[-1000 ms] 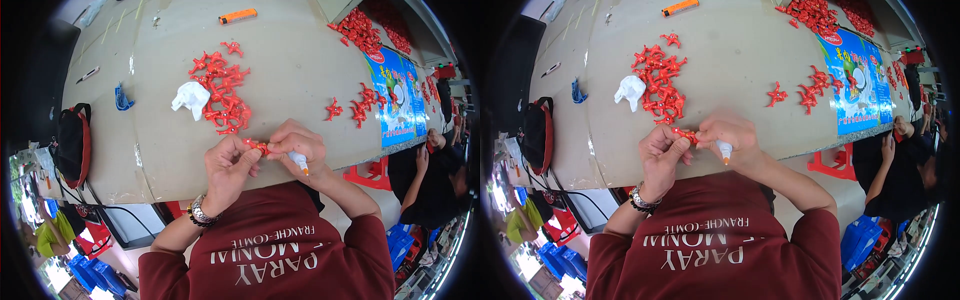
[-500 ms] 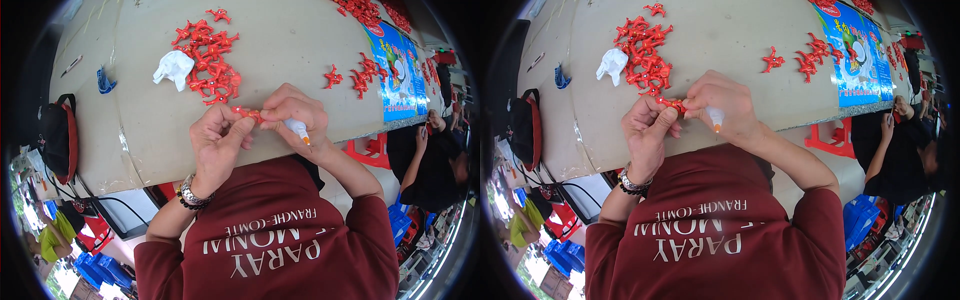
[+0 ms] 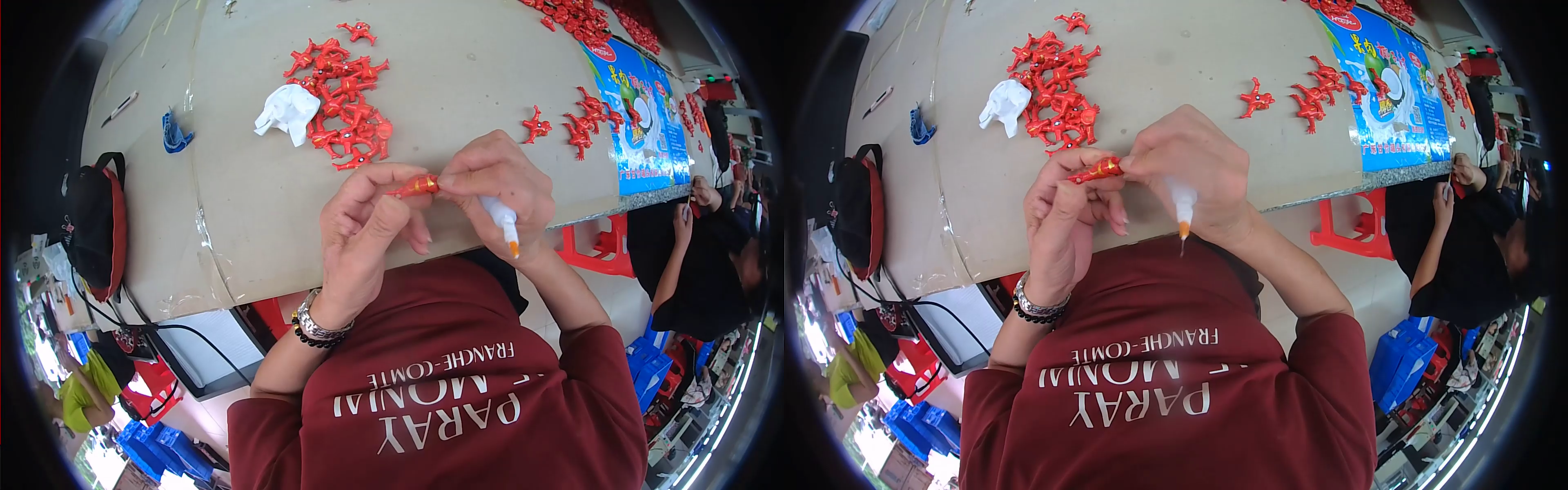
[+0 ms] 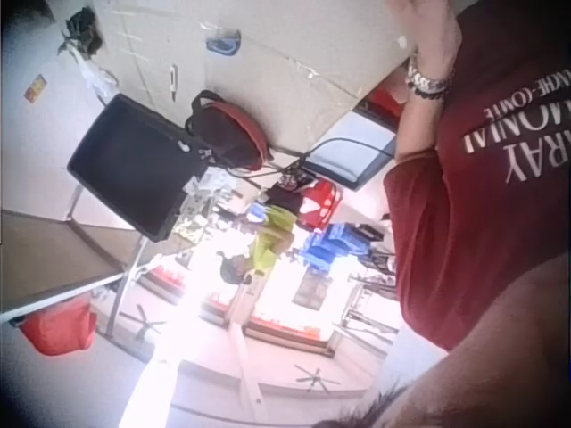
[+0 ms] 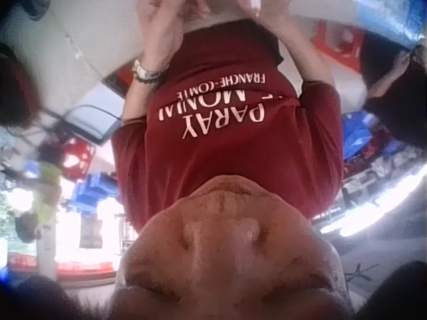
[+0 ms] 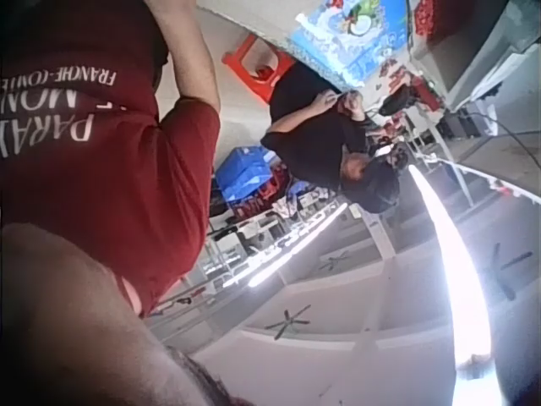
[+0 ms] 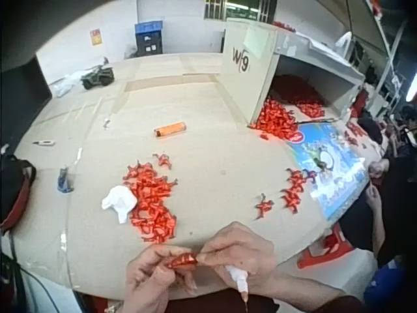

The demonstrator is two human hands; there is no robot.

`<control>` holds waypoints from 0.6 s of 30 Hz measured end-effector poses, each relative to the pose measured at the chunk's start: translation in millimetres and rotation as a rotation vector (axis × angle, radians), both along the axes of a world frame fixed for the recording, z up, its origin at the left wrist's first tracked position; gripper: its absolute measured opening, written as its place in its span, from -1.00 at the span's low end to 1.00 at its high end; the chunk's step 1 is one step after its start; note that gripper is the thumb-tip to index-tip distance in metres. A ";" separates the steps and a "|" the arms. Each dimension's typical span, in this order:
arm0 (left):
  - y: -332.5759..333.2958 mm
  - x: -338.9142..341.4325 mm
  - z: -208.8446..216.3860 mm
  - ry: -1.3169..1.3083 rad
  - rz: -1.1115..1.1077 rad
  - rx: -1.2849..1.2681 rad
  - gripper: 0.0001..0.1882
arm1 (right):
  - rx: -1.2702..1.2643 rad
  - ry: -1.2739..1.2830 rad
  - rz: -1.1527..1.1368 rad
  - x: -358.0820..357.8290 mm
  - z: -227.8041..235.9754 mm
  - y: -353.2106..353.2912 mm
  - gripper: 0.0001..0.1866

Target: The person assembles red plastic components by applying glue from a bottle to them, then pressing the parts together by hand.

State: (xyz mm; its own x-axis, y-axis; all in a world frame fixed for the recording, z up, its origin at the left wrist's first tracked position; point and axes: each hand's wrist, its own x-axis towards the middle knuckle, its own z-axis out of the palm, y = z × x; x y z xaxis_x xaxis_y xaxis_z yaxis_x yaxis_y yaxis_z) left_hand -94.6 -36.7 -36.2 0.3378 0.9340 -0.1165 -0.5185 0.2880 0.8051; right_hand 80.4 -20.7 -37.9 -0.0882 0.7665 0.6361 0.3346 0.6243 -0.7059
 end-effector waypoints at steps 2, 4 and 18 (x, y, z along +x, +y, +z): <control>-0.8 -1.9 2.1 -0.012 -0.009 0.004 -0.66 | 0.152 -0.149 0.045 3.1 2.1 1.3 -0.76; -1.2 -4.2 3.7 -0.024 -0.017 0.008 -0.64 | 0.162 -0.167 0.052 3.8 1.5 0.8 -0.76; -7.3 -4.9 2.7 0.071 0.043 0.046 -0.78 | -0.236 0.103 0.046 -8.9 9.7 -13.5 -0.76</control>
